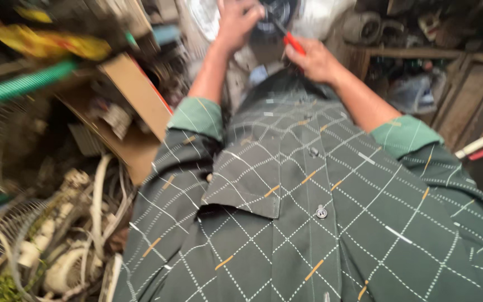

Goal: The person works on an electric motor housing placed on a padded stand in a cluttered repair workshop. They use red-handled pliers to pry and adjust parts inside the motor, reposition the motor, pick up a file-like tool, and continue working on the component with hand tools.

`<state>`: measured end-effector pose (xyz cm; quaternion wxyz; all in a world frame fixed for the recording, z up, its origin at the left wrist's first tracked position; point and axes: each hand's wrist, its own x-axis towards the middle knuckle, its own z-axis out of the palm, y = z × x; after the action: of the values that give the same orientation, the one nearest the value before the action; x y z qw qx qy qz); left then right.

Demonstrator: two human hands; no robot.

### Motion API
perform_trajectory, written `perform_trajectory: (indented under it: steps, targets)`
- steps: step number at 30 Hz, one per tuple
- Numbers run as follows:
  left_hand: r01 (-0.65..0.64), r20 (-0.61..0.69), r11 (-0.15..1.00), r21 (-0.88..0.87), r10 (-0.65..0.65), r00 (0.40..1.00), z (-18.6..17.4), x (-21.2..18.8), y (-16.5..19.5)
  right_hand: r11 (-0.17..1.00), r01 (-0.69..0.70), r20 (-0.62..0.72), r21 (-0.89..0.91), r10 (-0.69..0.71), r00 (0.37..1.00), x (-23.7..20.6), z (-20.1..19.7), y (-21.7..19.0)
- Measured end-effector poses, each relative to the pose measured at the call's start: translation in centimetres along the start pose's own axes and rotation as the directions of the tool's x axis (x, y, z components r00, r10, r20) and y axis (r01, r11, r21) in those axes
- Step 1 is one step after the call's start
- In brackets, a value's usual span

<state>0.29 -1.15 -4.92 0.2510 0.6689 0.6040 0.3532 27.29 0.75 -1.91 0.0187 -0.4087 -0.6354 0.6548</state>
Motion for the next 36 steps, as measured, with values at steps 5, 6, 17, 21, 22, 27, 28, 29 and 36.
perform_trajectory:
  steps: [5,6,17,21,22,27,28,29,36]
  targets:
    - [0.081,-0.19,0.996,-0.028,-0.085,0.978,-0.1,2.7,1.5,0.984,0.17,-0.035,-0.058,-0.172,0.984,3.2,-0.3,1.1]
    - [-0.182,-0.078,0.968,0.172,0.197,0.977,-0.4,3.3,1.8,0.987,0.144,-0.055,-0.075,-0.149,0.987,3.6,-0.4,0.9]
    - [0.289,0.021,0.953,-0.097,-0.288,0.957,-2.9,4.6,6.9,0.915,0.05,-0.485,0.401,0.165,0.859,-2.2,-4.6,1.3]
    - [0.3,0.042,0.953,-0.039,-0.298,0.954,-2.8,4.5,6.0,0.891,0.115,-0.619,0.439,0.207,0.758,-7.6,-5.0,4.1]
    - [0.262,0.025,0.965,-0.01,-0.261,0.965,-2.7,4.6,5.7,0.862,0.14,-0.635,0.487,0.239,0.735,-8.9,-4.9,5.0]
    - [0.301,-0.035,0.951,-0.074,-0.304,0.952,-3.1,5.0,4.7,0.797,0.235,-0.736,0.556,0.341,0.585,-15.2,-4.2,7.4]
    - [0.336,-0.024,0.939,-0.077,-0.339,0.94,-3.3,5.1,4.6,0.779,0.269,-0.751,0.566,0.352,0.558,-16.4,-4.1,7.7]
    - [0.315,-0.003,0.945,-0.085,-0.317,0.949,-3.4,5.1,4.4,0.781,0.293,-0.773,0.552,0.347,0.531,-17.5,-4.3,7.9]
    - [0.162,-0.06,0.965,0.208,-0.153,0.986,-4.4,3.8,3.0,0.759,0.493,-0.9,0.425,0.296,0.319,-25.4,-8.8,10.4]
